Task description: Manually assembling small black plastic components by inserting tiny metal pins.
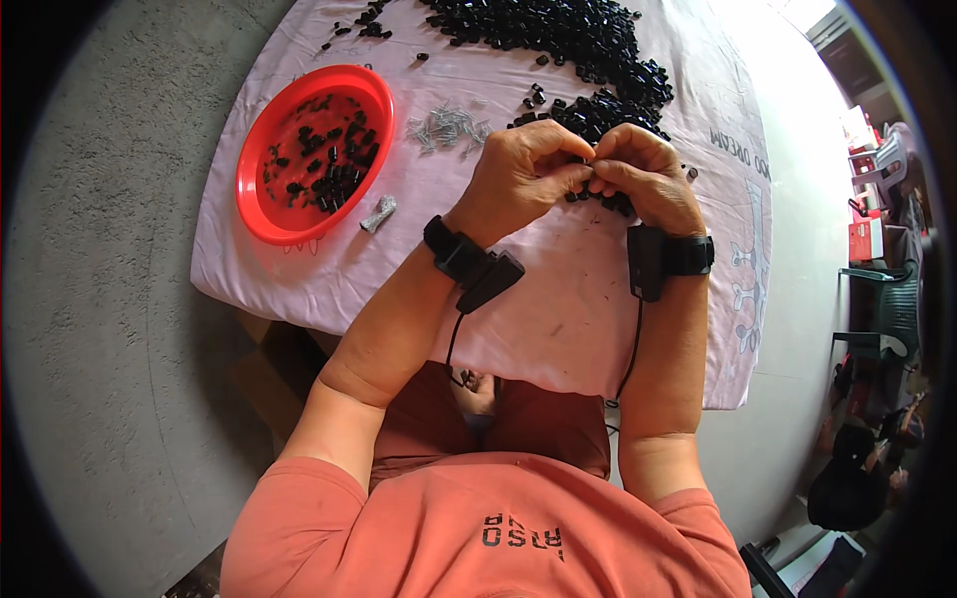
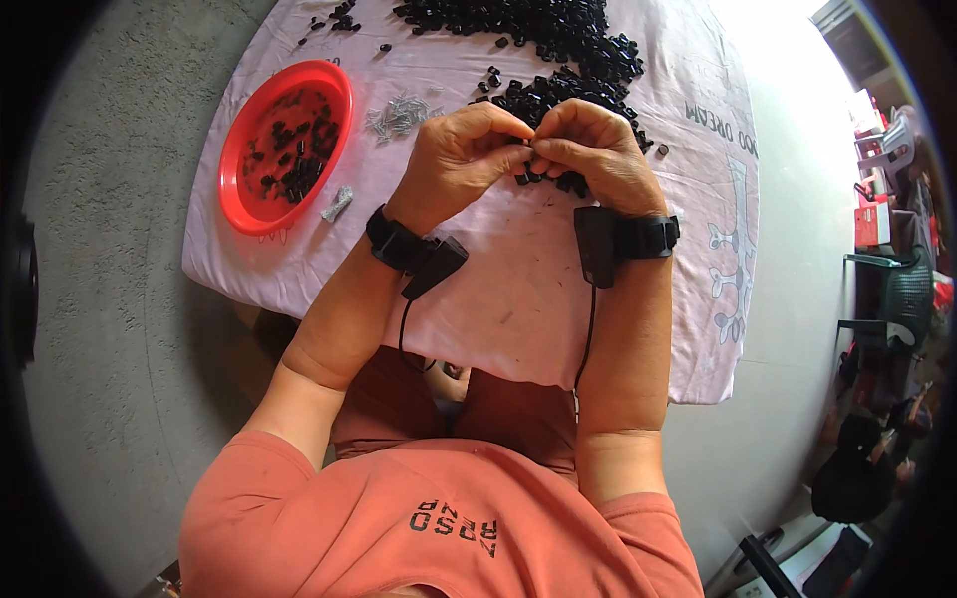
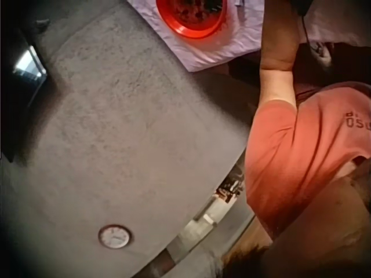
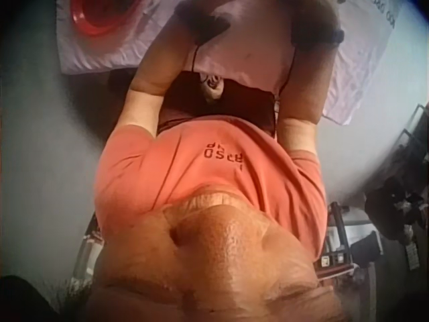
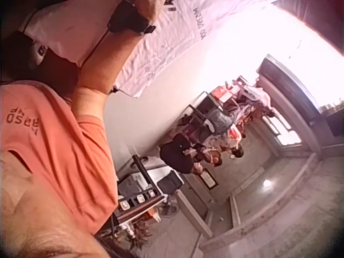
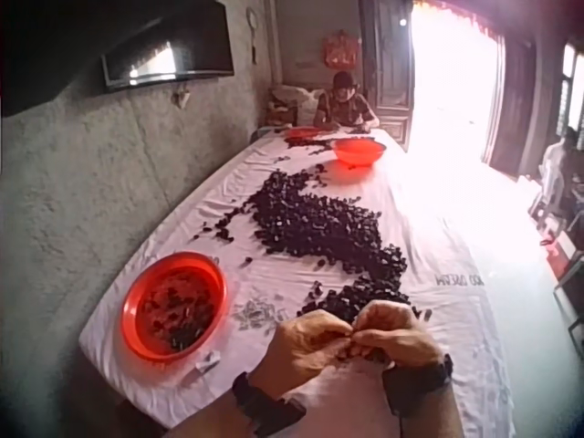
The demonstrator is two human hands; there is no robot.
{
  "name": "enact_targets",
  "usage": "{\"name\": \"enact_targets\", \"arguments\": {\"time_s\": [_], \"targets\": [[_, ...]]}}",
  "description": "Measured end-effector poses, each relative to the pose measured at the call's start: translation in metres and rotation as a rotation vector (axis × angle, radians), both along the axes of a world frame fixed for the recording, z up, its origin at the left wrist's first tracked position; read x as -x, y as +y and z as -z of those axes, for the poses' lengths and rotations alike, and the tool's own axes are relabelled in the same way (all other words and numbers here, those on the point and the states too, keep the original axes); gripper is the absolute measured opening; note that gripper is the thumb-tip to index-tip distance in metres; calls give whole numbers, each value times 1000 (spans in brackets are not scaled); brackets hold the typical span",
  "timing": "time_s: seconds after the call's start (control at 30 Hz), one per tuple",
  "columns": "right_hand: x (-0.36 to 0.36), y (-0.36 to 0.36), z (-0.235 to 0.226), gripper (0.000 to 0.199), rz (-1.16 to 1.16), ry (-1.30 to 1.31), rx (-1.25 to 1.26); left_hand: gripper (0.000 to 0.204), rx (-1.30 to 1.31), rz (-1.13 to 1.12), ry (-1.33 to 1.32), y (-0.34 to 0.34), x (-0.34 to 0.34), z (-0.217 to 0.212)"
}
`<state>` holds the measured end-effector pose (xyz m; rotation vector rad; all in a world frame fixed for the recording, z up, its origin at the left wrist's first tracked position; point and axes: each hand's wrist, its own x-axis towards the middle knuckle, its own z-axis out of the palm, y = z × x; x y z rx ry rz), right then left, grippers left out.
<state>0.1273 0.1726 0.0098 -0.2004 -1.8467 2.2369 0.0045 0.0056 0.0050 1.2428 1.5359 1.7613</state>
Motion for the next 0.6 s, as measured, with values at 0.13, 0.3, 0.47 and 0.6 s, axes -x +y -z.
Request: {"name": "enact_targets", "arguments": {"time_s": [0.13, 0.3, 0.47, 0.6], "targets": [[-3, -1, -3, 13, 28, -58, 18, 8, 47, -38, -58, -1, 4, -4], [-3, 7, 7, 18, 108, 15, 121, 7, 343, 109, 55, -24, 39, -15], [-2, 10, 11, 16, 204, 136, 245, 5, 467, 236, 190, -29, 42, -13], [-2, 14, 14, 14, 263, 170, 283, 7, 396, 144, 214, -29, 41, -15]]}}
